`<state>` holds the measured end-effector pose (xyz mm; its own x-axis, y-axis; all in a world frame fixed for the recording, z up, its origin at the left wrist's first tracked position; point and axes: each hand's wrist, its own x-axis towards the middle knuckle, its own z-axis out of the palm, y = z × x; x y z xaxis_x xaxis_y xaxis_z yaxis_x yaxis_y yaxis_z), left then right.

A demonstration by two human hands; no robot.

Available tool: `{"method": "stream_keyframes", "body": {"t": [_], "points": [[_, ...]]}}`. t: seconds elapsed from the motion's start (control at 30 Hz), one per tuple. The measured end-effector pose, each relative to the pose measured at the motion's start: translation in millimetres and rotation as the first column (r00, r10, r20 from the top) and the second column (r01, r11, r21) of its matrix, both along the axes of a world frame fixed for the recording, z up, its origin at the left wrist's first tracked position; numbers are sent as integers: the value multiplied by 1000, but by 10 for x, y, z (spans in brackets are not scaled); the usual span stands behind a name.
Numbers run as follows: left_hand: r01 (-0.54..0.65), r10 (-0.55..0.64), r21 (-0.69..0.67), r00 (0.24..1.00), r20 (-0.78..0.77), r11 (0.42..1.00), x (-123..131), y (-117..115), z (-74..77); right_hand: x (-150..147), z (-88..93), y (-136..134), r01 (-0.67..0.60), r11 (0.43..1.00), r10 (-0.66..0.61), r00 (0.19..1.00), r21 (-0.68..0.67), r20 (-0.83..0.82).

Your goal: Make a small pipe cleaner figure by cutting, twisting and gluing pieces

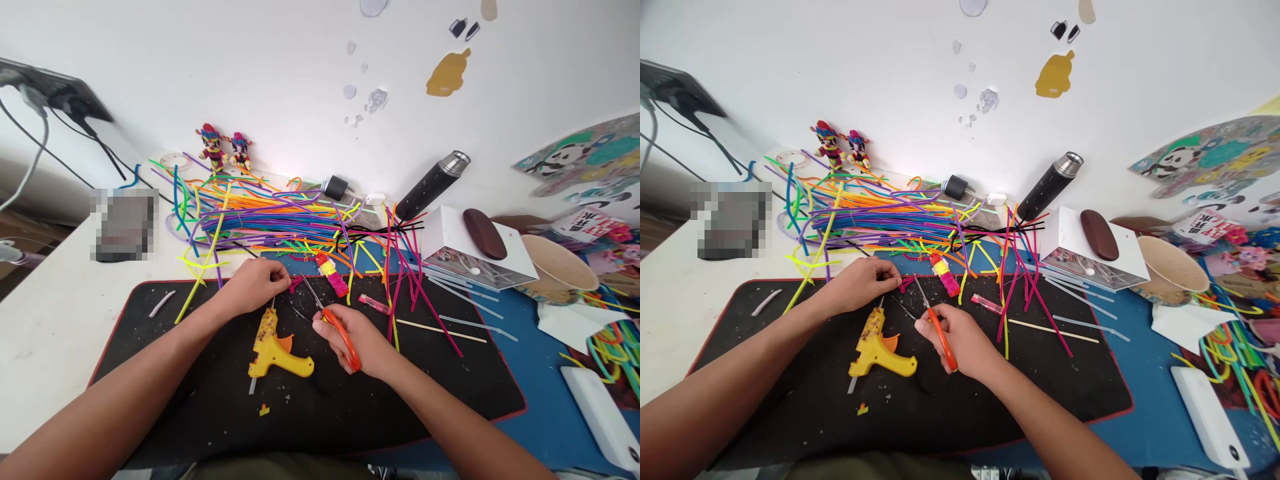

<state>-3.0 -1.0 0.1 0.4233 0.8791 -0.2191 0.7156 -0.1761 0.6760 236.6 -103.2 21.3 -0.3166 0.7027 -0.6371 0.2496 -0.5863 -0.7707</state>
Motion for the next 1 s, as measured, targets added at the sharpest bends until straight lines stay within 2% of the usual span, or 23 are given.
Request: {"method": "stream_keyframes", "body": {"t": [0.4, 0.8, 1.0], "points": [[-7, 7, -9, 1000, 27, 1000, -15, 0, -29, 13, 6, 3, 12, 1000, -12, 1000, -8, -25], [12, -11, -15, 1000, 23, 1000, -31, 7, -36, 63, -119, -18, -7, 1000, 7, 1000, -6, 2], [9, -9, -27, 1000, 14, 1000, -18, 11, -17, 70, -78, -7, -6, 1000, 6, 1000, 2, -27]]}}
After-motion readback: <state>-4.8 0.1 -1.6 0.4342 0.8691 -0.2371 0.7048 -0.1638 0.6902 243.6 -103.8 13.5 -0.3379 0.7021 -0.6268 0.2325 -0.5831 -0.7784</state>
